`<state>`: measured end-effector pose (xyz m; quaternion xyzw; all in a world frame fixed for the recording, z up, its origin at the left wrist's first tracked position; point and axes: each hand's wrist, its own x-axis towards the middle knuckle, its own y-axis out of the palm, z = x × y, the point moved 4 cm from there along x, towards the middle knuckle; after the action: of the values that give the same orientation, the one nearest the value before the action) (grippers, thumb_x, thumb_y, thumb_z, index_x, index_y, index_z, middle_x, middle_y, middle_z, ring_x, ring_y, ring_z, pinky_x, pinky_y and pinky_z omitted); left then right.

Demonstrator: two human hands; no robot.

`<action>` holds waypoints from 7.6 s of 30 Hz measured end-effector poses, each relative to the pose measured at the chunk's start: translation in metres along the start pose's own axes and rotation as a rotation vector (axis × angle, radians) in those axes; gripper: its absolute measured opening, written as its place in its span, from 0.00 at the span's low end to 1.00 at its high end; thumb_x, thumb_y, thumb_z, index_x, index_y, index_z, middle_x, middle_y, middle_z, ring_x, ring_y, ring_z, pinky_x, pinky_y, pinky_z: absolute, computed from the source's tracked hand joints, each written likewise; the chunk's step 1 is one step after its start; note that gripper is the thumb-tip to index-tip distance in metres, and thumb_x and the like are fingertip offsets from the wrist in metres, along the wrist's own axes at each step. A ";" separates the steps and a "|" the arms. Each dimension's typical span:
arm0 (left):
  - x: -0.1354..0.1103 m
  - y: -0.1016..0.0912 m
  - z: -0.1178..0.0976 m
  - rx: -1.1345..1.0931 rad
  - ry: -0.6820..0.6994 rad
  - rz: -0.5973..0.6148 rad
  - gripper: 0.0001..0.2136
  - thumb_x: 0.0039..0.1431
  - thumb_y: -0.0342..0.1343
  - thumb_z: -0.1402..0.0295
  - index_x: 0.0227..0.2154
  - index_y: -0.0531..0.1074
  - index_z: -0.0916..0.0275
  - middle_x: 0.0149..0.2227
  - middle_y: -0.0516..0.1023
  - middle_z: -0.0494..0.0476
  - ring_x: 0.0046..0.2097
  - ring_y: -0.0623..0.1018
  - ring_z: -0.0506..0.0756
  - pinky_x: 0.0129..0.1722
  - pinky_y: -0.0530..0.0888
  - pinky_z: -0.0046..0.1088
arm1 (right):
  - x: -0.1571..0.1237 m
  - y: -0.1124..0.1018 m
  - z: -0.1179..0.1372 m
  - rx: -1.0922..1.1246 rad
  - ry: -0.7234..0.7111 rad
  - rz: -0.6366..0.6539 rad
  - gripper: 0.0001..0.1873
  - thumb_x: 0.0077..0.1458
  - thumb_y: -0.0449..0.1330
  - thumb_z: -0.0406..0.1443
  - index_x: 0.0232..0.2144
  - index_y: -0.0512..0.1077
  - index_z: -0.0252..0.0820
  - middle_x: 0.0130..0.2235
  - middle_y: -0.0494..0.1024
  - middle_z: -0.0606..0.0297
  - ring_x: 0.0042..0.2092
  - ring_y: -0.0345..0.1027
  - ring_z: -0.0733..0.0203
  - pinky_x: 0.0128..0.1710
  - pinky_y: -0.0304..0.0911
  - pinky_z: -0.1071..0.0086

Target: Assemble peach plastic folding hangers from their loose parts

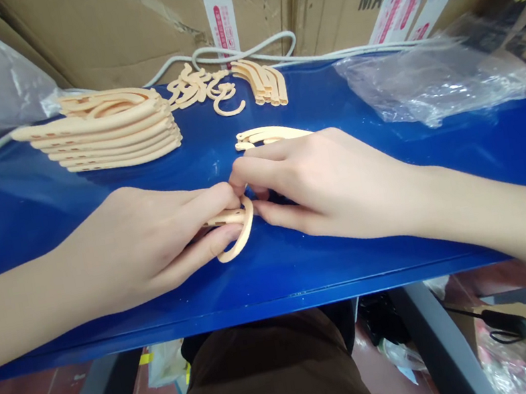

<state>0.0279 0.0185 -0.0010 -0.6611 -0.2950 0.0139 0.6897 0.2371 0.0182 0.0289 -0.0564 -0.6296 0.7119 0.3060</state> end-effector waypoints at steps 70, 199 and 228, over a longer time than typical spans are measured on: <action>0.014 -0.016 -0.011 0.074 -0.129 0.239 0.19 0.78 0.49 0.54 0.39 0.79 0.58 0.30 0.74 0.48 0.38 0.86 0.57 0.41 0.77 0.30 | -0.012 -0.001 0.003 -0.270 -0.040 0.074 0.23 0.84 0.45 0.52 0.43 0.70 0.48 0.35 0.77 0.65 0.29 0.69 0.59 0.25 0.53 0.61; 0.012 -0.012 -0.006 0.125 -0.084 0.196 0.13 0.81 0.46 0.62 0.46 0.75 0.59 0.23 0.69 0.48 0.23 0.69 0.57 0.24 0.55 0.33 | -0.006 0.001 0.006 -0.296 -0.148 0.081 0.21 0.84 0.47 0.47 0.53 0.75 0.43 0.54 0.83 0.52 0.53 0.81 0.43 0.49 0.79 0.50; 0.020 -0.017 -0.009 0.204 -0.137 0.320 0.14 0.81 0.48 0.60 0.53 0.76 0.60 0.22 0.69 0.48 0.24 0.72 0.58 0.22 0.55 0.30 | -0.004 0.002 0.006 -0.277 -0.158 0.084 0.19 0.83 0.49 0.46 0.54 0.76 0.43 0.53 0.84 0.53 0.52 0.81 0.44 0.50 0.78 0.51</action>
<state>0.0418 0.0165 0.0226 -0.6236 -0.2295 0.1981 0.7205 0.2365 0.0107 0.0268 -0.0681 -0.7409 0.6327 0.2149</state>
